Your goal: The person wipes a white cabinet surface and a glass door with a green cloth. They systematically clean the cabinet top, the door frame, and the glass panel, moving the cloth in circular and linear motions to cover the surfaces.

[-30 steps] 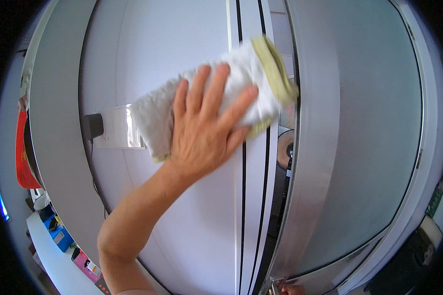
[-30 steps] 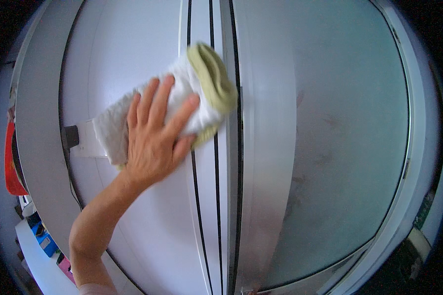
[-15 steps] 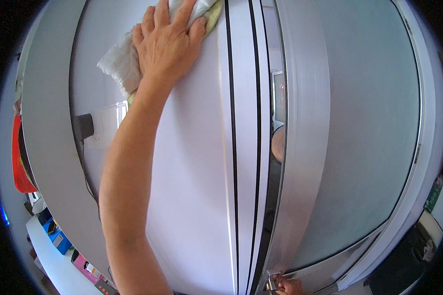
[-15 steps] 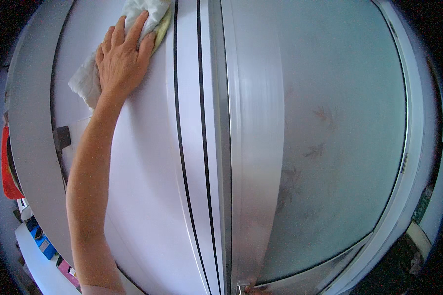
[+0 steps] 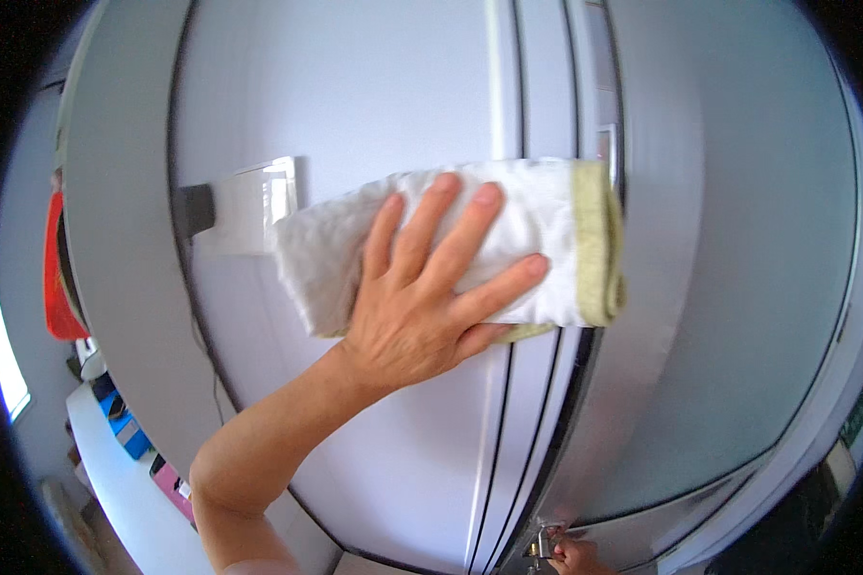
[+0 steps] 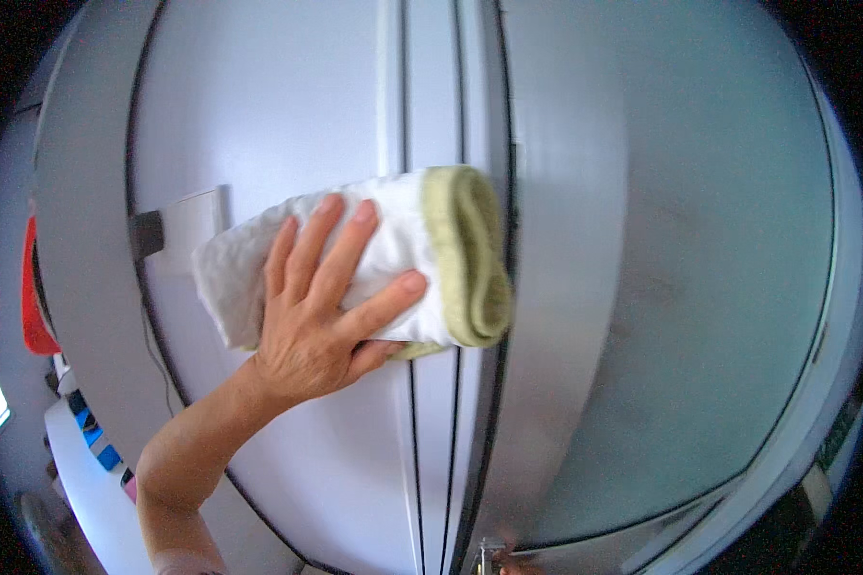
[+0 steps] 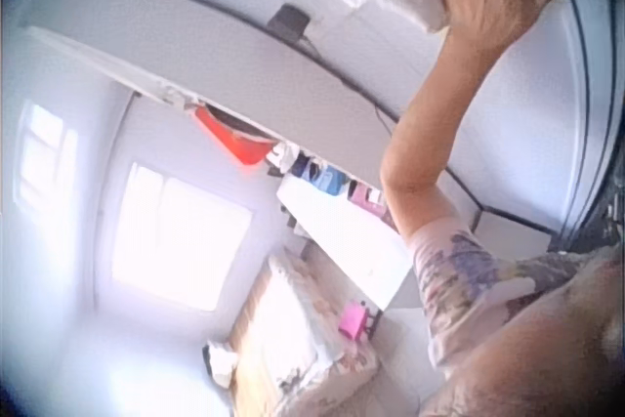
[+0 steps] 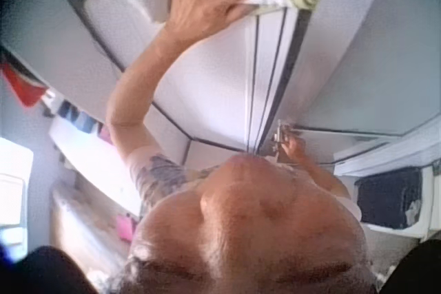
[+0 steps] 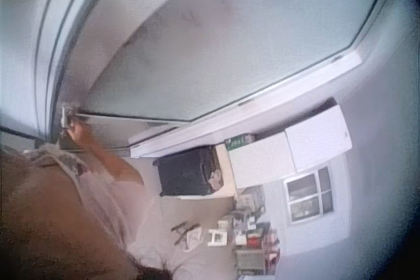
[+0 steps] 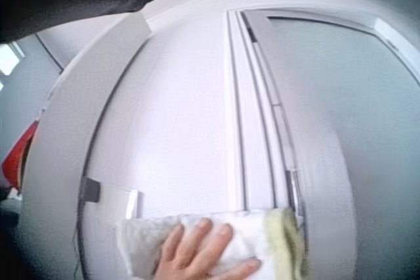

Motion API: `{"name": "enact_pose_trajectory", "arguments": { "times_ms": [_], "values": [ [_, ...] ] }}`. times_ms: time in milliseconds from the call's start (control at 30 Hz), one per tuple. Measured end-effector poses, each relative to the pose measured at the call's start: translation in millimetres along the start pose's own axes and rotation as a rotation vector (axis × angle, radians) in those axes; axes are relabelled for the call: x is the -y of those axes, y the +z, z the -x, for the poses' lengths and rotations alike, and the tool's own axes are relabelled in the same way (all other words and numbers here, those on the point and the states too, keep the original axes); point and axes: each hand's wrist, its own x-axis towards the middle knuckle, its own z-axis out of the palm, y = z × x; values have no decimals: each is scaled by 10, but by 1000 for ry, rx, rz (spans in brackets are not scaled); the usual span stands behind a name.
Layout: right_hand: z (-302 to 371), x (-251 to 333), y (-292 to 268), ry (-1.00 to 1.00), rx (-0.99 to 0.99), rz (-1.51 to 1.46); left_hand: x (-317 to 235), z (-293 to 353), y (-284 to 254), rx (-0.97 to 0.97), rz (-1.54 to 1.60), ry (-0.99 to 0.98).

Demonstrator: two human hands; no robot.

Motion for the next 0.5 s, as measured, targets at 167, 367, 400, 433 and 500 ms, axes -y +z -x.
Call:
{"name": "enact_pose_trajectory", "arguments": {
  "times_ms": [167, 367, 400, 433, 500],
  "values": [
    [62, -4, -42, 2, 61, 101, 373, -539, -64, -117, -38, 3],
    [129, -26, 46, 8, 4, -10, 983, -971, -71, -367, -238, -200],
    [130, -42, 75, 1, 4, -11, 1011, -1000, -145, -355, -212, -256],
    [120, -58, 103, -5, 5, -11, 1046, -1011, -204, -343, -185, -313],
    [118, -86, 131, -11, 2, -14, 1124, -1003, -246, -327, -196, -348]
  ]
}}
